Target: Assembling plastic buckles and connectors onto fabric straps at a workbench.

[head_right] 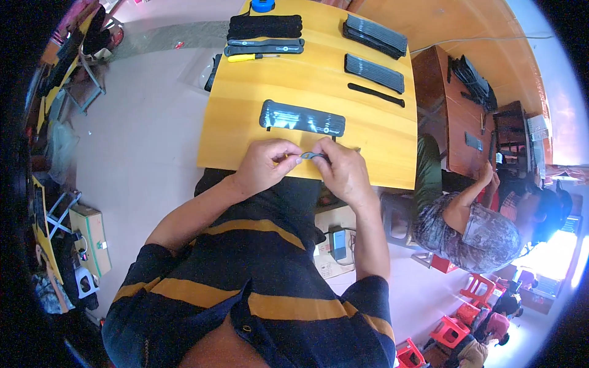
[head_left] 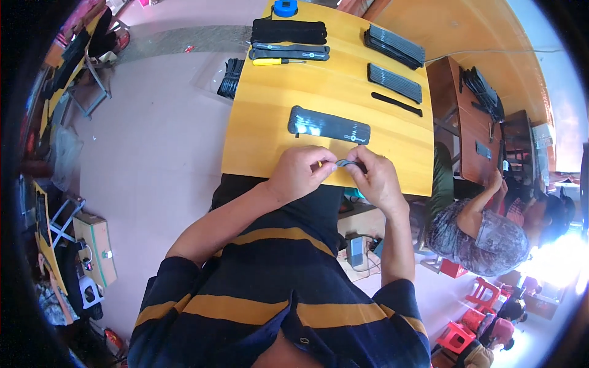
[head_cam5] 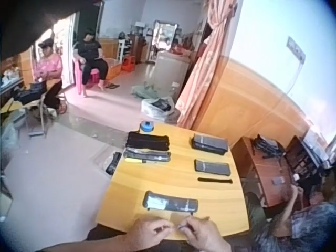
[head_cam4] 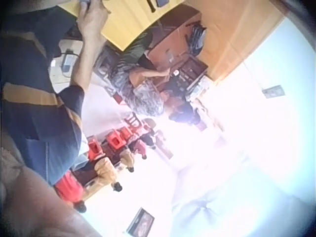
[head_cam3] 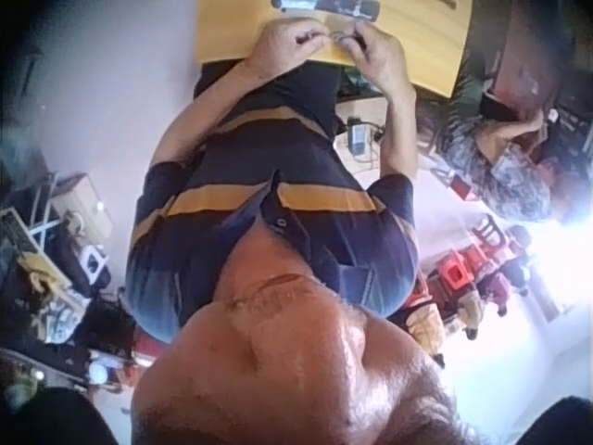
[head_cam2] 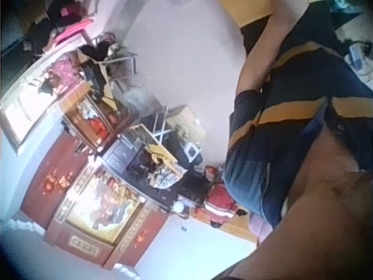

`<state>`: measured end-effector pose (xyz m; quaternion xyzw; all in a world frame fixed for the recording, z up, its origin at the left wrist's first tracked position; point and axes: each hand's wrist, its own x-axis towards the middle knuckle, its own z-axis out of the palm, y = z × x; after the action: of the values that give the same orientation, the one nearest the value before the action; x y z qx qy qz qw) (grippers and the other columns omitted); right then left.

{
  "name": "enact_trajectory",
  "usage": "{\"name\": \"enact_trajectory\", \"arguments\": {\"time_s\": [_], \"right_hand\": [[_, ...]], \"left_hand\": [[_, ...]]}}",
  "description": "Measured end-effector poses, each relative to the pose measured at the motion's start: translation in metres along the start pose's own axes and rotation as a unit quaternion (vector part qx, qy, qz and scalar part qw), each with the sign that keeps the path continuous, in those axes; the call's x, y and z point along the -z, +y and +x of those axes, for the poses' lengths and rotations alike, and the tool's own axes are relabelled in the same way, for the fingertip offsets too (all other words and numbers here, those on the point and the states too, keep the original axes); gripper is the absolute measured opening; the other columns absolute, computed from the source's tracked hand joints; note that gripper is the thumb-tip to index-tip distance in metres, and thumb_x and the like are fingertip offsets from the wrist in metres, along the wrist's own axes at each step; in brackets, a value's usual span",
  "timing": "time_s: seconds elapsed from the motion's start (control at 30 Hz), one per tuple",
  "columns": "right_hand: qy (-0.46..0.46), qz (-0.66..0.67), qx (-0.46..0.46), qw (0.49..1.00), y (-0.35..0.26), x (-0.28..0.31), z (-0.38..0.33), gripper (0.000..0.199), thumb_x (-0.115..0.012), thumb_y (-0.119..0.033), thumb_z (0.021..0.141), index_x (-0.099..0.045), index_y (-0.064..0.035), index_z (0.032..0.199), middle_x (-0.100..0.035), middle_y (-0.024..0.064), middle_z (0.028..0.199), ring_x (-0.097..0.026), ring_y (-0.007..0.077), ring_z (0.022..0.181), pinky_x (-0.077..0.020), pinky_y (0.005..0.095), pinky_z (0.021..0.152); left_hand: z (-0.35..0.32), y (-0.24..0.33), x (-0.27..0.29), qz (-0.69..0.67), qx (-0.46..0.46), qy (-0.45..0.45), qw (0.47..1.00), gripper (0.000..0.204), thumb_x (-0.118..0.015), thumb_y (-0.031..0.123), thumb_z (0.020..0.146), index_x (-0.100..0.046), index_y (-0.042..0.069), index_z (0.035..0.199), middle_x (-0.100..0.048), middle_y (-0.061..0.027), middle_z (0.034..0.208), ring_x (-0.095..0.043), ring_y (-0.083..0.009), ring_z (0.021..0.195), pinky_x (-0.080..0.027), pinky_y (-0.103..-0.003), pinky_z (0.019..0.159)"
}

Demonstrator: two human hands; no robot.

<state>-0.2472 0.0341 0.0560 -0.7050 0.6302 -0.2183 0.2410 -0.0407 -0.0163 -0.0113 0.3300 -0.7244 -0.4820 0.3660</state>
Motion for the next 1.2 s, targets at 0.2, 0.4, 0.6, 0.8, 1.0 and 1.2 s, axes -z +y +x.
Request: {"name": "enact_trajectory", "arguments": {"time_s": [0.2, 0.4, 0.6, 0.8, 1.0, 1.2], "right_hand": [[0.006, 0.024, 0.028, 0.999, -0.004, -0.021, 0.009, 0.012, -0.071, -0.008, 0.093, -0.061, -0.0044, 0.1, -0.066, 0.0142, 0.078, -0.067, 0.0314, 0.07, -0.0518, 0.0383, 0.065], [0.009, 0.062, 0.03, 0.998, -0.009, -0.028, 0.015, 0.011, -0.07, -0.008, 0.093, -0.062, -0.0041, 0.1, -0.066, 0.0139, 0.078, -0.066, 0.0318, 0.069, -0.0518, 0.0385, 0.064], [-0.025, 0.079, 0.029, 0.996, -0.006, -0.031, 0.02, 0.016, -0.07, -0.017, 0.093, -0.066, -0.0072, 0.104, -0.072, 0.0164, 0.091, -0.07, 0.0389, 0.083, -0.0545, 0.0467, 0.073], [-0.012, 0.036, 0.006, 0.999, 0.029, -0.011, 0.014, 0.017, -0.071, -0.019, 0.092, -0.07, -0.0063, 0.104, -0.072, 0.0176, 0.092, -0.069, 0.0406, 0.085, -0.0546, 0.046, 0.074], [-0.028, 0.133, -0.1, 0.986, 0.06, 0.006, 0.007, 0.015, -0.069, -0.016, 0.099, -0.069, -0.0018, 0.098, -0.061, 0.0103, 0.072, -0.058, 0.0146, 0.065, -0.0473, 0.0291, 0.063], [0.017, 0.264, -0.15, 0.953, 0.087, -0.009, 0.012, 0.02, -0.065, -0.018, 0.103, -0.069, -0.0001, 0.094, -0.062, -0.0002, 0.072, -0.056, 0.0084, 0.067, -0.0465, 0.0254, 0.063]], "left_hand": [[-0.009, 0.003, 0.01, -0.014, 0.024, 0.005, 1.0, 0.015, -0.074, 0.008, 0.091, -0.073, -0.001, 0.102, -0.072, -0.006, 0.079, -0.063, -0.0096, 0.065, -0.051, -0.029, 0.06], [-0.013, 0.002, 0.008, 0.001, 0.083, 0.076, 0.994, 0.009, -0.073, 0.011, 0.089, -0.07, 0.003, 0.091, -0.07, -0.0098, 0.074, -0.066, -0.0181, 0.059, -0.051, -0.032, 0.057], [-0.009, -0.007, 0.016, 0.024, 0.075, 0.08, 0.994, 0.008, -0.073, 0.01, 0.089, -0.07, 0.003, 0.091, -0.07, -0.0102, 0.072, -0.065, -0.0163, 0.059, -0.051, -0.031, 0.057], [-0.005, -0.025, 0.047, 0.021, 0.108, 0.117, 0.987, 0.007, -0.071, 0.008, 0.095, -0.07, 0.001, 0.095, -0.068, 0.0002, 0.076, -0.058, -0.0045, 0.064, -0.047, -0.024, 0.058], [0.0, -0.038, 0.063, 0.042, 0.177, 0.109, 0.977, 0.01, -0.066, 0.01, 0.099, -0.067, 0.001, 0.096, -0.068, -0.0019, 0.076, -0.059, -0.0056, 0.066, -0.049, -0.025, 0.059], [0.01, -0.04, 0.065, 0.127, 0.166, 0.042, 0.977, 0.017, -0.064, 0.015, 0.101, -0.066, 0.0, 0.095, -0.069, -0.0057, 0.075, -0.063, -0.0087, 0.066, -0.05, -0.026, 0.06]]}}
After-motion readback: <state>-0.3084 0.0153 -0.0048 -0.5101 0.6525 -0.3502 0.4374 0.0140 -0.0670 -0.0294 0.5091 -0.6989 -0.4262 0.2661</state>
